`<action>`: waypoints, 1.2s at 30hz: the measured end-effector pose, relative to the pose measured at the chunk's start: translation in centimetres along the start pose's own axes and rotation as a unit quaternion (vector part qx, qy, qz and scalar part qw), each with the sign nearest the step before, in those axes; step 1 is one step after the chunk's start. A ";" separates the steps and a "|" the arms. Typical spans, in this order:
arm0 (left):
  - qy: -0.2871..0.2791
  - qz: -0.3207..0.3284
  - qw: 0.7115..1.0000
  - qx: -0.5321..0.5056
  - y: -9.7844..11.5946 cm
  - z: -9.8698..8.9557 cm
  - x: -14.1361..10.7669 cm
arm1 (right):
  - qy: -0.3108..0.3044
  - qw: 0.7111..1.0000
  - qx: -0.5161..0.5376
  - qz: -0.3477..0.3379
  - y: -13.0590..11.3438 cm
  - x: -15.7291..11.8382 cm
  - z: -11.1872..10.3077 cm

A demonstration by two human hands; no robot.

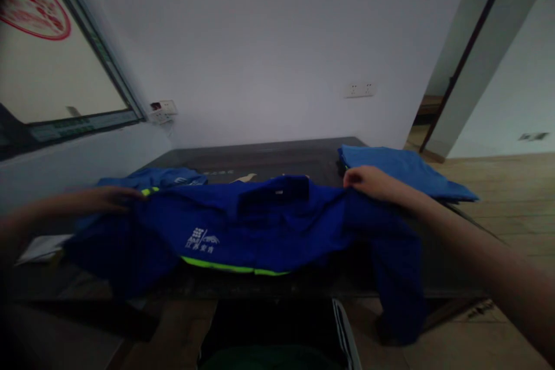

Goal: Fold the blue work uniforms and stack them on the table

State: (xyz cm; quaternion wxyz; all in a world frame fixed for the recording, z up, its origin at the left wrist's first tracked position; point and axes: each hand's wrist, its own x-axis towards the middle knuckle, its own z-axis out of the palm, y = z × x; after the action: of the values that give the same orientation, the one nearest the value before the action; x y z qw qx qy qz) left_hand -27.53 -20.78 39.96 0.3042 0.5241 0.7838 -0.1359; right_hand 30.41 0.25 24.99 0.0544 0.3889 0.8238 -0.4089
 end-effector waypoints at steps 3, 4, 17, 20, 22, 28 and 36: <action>-0.066 0.035 0.997 0.007 1.0 4.3 0.2 | -0.004 0.999 -0.051 -0.012 0.1 -0.6 4.7; -0.037 0.052 0.998 0.011 1.7 5.3 0.3 | 0.013 0.997 -0.074 -0.009 0.2 -1.0 5.6; -0.063 0.252 0.963 -0.072 12.9 12.0 5.4 | 0.026 0.997 -0.076 -0.006 -2.0 0.2 5.7; -0.111 0.287 0.945 -0.107 12.9 13.0 5.8 | -0.023 0.998 -0.061 -0.013 -2.0 0.9 6.2; -0.118 0.306 0.937 -0.118 12.6 13.5 5.6 | -0.037 0.998 -0.056 -0.016 -2.1 0.9 6.3; 0.000 0.330 0.940 -0.086 12.1 13.7 4.8 | 0.066 0.996 -0.064 -0.017 -3.7 -0.6 5.0; 0.204 0.192 0.951 -0.133 13.6 9.4 4.0 | 0.228 0.972 0.029 -0.045 -7.5 -3.4 1.6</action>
State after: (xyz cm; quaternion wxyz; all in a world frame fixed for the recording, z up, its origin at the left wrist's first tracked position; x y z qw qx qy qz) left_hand -13.12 -17.21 31.59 0.2247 0.6361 0.7247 0.1403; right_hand 27.21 -5.66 30.05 -0.1649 0.4358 0.8190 -0.3347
